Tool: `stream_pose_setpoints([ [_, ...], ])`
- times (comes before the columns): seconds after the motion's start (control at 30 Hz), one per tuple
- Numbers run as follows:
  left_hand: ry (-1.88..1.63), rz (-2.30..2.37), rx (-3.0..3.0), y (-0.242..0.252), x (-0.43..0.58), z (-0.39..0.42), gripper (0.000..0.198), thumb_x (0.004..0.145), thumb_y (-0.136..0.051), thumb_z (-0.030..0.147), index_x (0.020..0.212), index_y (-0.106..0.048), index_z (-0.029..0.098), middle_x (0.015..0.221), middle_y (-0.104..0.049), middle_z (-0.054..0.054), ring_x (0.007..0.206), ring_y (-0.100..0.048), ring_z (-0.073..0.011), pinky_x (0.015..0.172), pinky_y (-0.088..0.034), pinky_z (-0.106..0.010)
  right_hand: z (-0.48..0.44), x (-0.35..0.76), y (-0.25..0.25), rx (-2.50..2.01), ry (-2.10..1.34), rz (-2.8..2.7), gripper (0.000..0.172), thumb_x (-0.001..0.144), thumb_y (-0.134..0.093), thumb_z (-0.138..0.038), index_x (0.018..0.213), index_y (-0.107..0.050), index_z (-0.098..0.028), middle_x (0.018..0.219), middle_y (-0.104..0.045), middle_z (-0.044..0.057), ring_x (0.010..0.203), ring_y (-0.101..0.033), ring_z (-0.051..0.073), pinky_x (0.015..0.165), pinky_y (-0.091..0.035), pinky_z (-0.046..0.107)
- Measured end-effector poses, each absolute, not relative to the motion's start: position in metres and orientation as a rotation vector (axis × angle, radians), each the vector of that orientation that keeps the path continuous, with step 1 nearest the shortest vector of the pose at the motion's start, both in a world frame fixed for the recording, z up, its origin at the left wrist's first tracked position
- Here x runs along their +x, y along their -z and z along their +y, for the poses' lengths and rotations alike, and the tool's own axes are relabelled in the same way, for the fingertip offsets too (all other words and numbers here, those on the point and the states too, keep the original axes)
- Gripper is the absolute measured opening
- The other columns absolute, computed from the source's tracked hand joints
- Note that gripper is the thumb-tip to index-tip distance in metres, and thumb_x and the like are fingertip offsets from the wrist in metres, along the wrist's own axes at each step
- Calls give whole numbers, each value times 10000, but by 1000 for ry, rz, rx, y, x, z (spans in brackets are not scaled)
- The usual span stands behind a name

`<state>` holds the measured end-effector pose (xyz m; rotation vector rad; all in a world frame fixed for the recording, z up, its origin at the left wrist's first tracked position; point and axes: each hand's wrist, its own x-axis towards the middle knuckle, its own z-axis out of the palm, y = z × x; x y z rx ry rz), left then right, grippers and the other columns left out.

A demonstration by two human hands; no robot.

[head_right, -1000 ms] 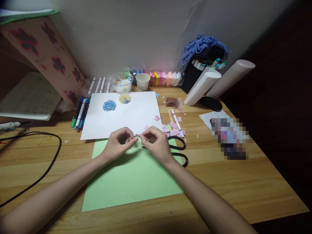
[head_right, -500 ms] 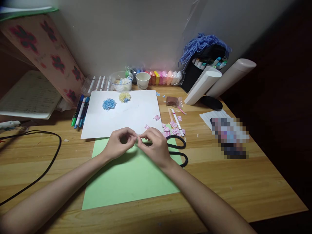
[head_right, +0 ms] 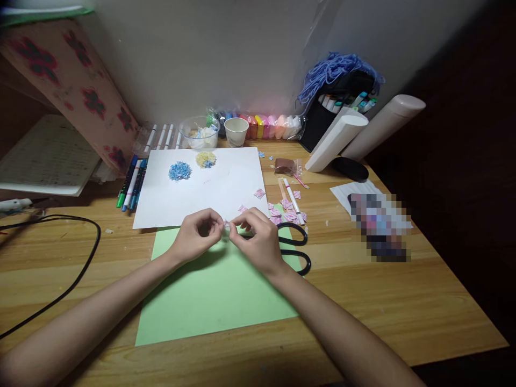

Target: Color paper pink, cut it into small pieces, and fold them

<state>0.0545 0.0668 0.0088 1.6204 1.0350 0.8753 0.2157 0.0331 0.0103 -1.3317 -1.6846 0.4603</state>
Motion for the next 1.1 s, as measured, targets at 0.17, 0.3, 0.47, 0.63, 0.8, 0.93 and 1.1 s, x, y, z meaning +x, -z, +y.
stream_pose_setpoints([
  [0.17, -879, 1040, 1620, -7, 53, 68, 28, 711, -609, 162, 717, -585, 150, 598, -538, 22, 545, -468, -86, 516, -373, -196, 36, 218, -9, -1372, -669, -1527, 96, 806, -606, -209, 710, -596, -198, 715, -605, 20, 642, -548, 143, 572, -438, 266],
  [0.3, -869, 1049, 1616, -7, 53, 67, 18, 705, -594, 145, 716, -580, 147, 599, -530, 23, 544, -465, -85, 516, -368, -195, 40, 222, -5, -1393, -794, -1403, 81, 791, -617, -234, 729, -605, -184, 732, -614, 26, 655, -560, 146, 592, -454, 264],
  [0.47, -868, 1048, 1619, -7, 53, 68, 23, 704, -586, 135, 719, -577, 150, 615, -540, 19, 555, -472, -90, 522, -373, -196, 44, 227, -4, -1404, -863, -1299, 116, 777, -642, -280, 734, -612, -176, 724, -625, 30, 651, -567, 151, 595, -448, 272],
  [0.63, -893, 1134, 1702, -5, 54, 67, 19, 751, -590, 164, 735, -588, 154, 611, -541, 21, 552, -464, -92, 521, -364, -202, 49, 231, -3, -1478, -811, -1351, 162, 805, -631, -320, 788, -662, -161, 781, -654, 50, 647, -561, 152, 581, -425, 277],
  [0.8, -887, 1355, 1923, 0, 53, 64, 103, 834, -572, 220, 841, -662, 171, 654, -597, 8, 582, -498, -110, 564, -368, -231, 57, 244, -6, -1556, -683, -1552, 181, 855, -568, -275, 906, -707, -171, 891, -682, 61, 713, -585, 165, 631, -435, 287],
  [0.93, -820, 1398, 2079, 2, 53, 64, 172, 884, -535, 239, 933, -697, 209, 753, -663, -3, 628, -541, -122, 594, -382, -246, 64, 264, -11, -1586, -481, -1617, 128, 835, -588, -238, 856, -698, -174, 855, -678, 50, 695, -582, 165, 651, -448, 292],
  [1.1, -833, 1362, 2207, 1, 53, 64, 253, 914, -477, 223, 1089, -658, 199, 798, -623, -28, 701, -569, -151, 625, -416, -269, 71, 283, -9, -1644, -279, -1667, 153, 847, -558, -218, 913, -691, -179, 895, -660, 70, 773, -605, 208, 751, -476, 349],
])
